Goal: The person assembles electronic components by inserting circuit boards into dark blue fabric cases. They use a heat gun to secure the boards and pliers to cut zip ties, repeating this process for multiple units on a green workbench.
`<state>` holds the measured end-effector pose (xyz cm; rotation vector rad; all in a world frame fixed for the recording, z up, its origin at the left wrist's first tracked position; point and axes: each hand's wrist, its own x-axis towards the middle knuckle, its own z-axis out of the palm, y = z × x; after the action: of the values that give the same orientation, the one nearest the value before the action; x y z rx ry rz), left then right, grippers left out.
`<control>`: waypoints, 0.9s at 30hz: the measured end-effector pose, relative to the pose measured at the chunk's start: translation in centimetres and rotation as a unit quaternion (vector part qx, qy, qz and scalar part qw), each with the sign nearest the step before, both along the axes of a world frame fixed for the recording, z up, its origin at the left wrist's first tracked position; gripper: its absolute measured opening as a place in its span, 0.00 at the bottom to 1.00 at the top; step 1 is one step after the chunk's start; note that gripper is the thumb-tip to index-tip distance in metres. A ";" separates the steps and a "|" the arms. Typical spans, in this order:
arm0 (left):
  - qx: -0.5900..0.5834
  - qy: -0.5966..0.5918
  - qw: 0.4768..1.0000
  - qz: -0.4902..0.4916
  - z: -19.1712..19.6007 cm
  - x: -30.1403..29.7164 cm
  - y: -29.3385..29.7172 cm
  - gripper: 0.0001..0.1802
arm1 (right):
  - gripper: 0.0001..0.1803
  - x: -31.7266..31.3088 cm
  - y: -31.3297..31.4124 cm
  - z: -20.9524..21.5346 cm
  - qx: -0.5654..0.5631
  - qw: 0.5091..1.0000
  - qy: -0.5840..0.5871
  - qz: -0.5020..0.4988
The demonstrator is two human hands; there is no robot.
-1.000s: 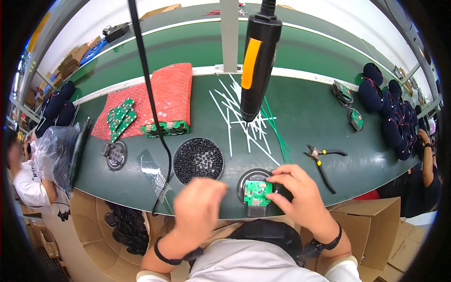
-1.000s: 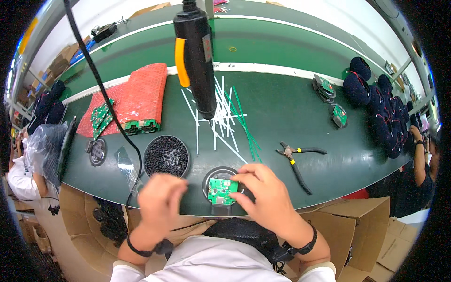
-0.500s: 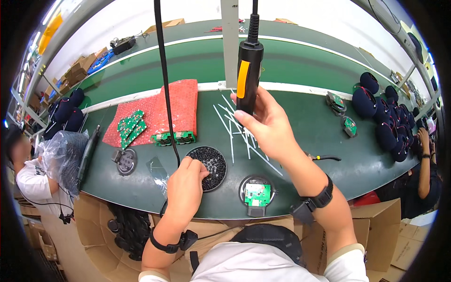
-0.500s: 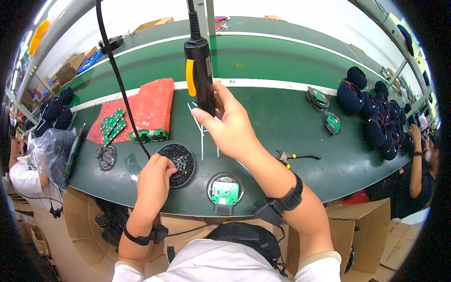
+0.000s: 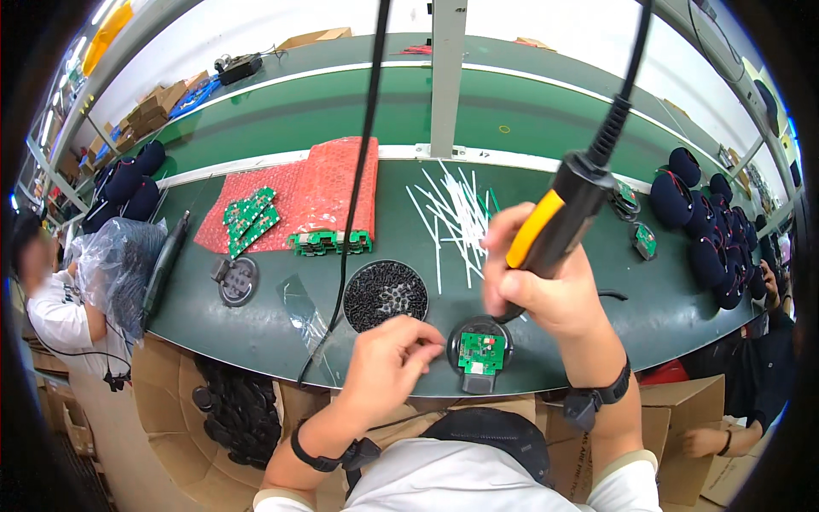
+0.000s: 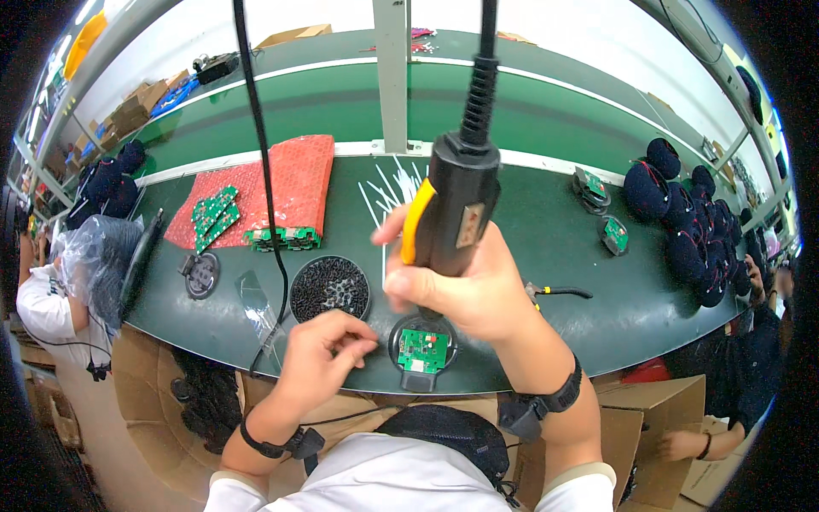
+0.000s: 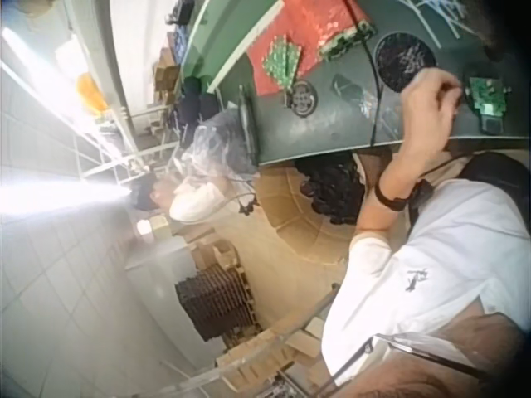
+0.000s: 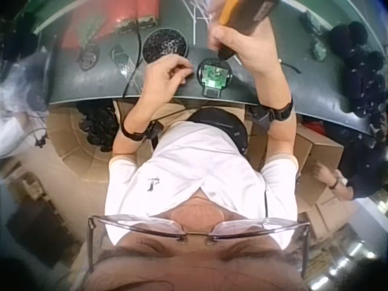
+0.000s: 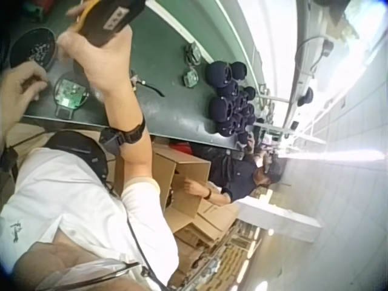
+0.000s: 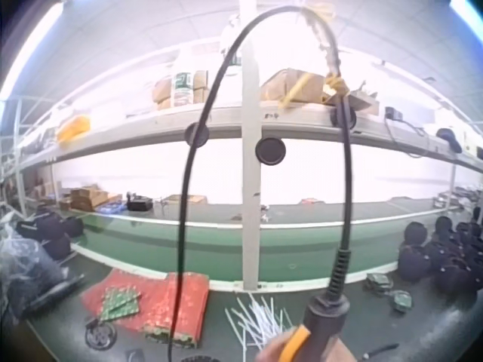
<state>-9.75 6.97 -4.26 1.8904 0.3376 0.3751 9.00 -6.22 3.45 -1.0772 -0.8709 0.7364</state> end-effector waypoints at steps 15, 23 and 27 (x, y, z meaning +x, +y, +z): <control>0.010 -0.022 1.000 0.004 -2.4 1.7 -2.8 0.11 | 0.15 -3.4 -1.1 -0.6 0.063 0.991 -0.062 -0.104; 0.022 -0.014 1.000 -0.006 -1.8 1.3 -2.4 0.11 | 0.14 -4.4 -0.5 -0.6 0.081 0.990 -0.041 -0.106; 0.022 -0.029 0.999 0.000 -1.8 1.4 -2.5 0.10 | 0.15 -4.7 -0.5 -0.8 0.095 0.988 -0.022 -0.117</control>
<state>-8.36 4.45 -6.02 1.9173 0.2931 0.4408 4.32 -6.71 2.66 -1.0070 -0.8186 0.4263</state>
